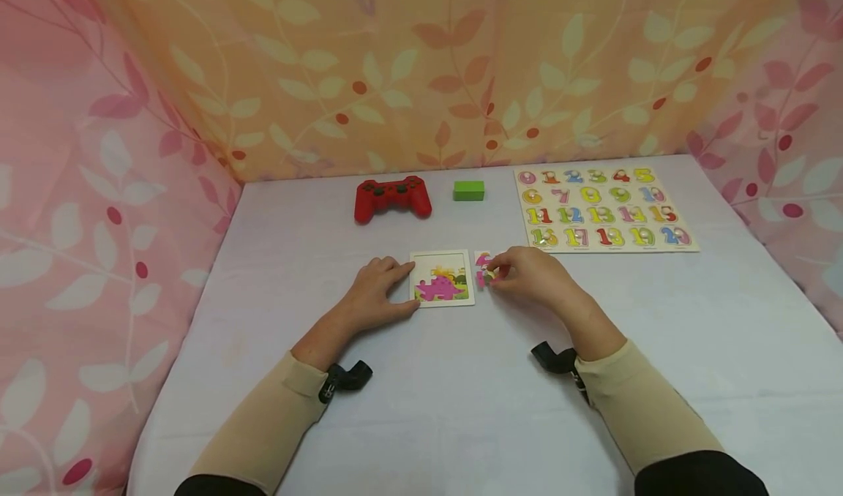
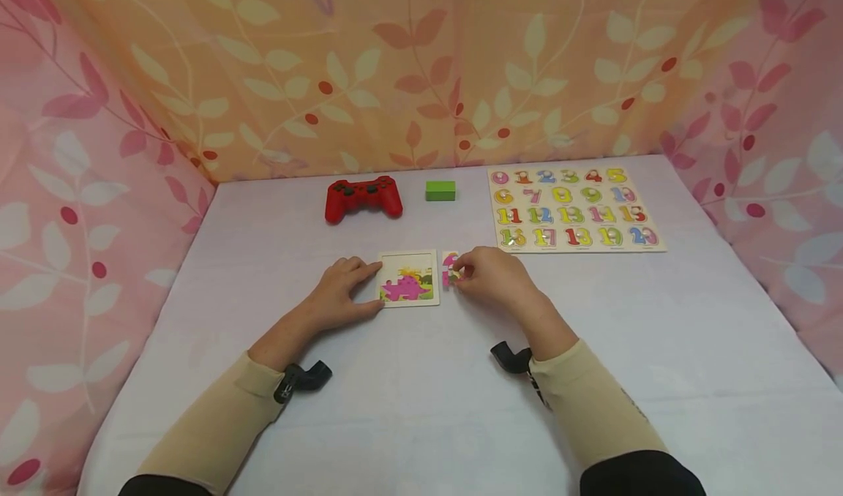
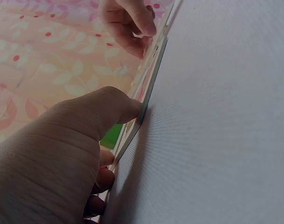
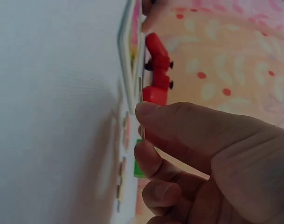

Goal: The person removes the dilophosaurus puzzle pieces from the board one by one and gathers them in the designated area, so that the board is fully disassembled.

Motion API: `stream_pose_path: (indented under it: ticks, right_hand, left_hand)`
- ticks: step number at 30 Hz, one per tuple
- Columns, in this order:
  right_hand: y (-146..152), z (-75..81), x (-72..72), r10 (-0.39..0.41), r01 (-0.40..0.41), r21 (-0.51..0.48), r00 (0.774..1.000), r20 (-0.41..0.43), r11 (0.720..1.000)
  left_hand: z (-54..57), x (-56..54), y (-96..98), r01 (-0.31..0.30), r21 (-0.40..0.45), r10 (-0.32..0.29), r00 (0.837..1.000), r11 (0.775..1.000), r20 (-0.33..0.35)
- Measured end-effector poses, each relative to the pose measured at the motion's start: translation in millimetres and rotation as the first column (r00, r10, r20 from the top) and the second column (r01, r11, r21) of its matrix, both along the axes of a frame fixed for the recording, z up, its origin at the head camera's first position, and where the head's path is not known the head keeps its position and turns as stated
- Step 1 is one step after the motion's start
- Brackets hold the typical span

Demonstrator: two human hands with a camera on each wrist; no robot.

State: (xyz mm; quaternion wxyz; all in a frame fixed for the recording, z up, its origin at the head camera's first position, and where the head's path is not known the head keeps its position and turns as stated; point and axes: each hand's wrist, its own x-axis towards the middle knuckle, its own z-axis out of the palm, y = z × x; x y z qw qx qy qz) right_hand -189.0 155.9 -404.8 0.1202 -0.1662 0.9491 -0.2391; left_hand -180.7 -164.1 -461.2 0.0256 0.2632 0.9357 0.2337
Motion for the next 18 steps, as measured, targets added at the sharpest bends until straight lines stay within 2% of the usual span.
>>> stream_pose_path:
  ticks: [5, 9, 13, 18]
  right_hand:
    - [-3, -7.8, -0.6, 0.021, -0.02, 0.038, 1.0, -0.015, 0.999]
    - [-3, -6.5, -0.4, 0.019, -0.018, 0.054, 1.0, -0.01, 0.998]
    - [1, 4.4, 1.1, -0.008, 0.008, 0.034, 1.0, 0.011, 0.999]
    - [12, 27.2, 5.0, -0.071, 0.071, -0.007, 0.998, -0.002, 0.997]
  left_hand:
    - [1.9, 1.0, 0.7, 0.001, 0.0, -0.001, 1.0, 1.0, 0.01]
    - [1.4, 0.8, 0.4, 0.002, -0.001, -0.002, 1.0, 1.0, 0.005]
    - [-0.1, -0.2, 0.2, 0.003, -0.005, -0.003, 1.0, 1.0, -0.001]
    - [-0.2, -0.2, 0.0, 0.003, -0.005, -0.003, 1.0, 1.0, 0.006]
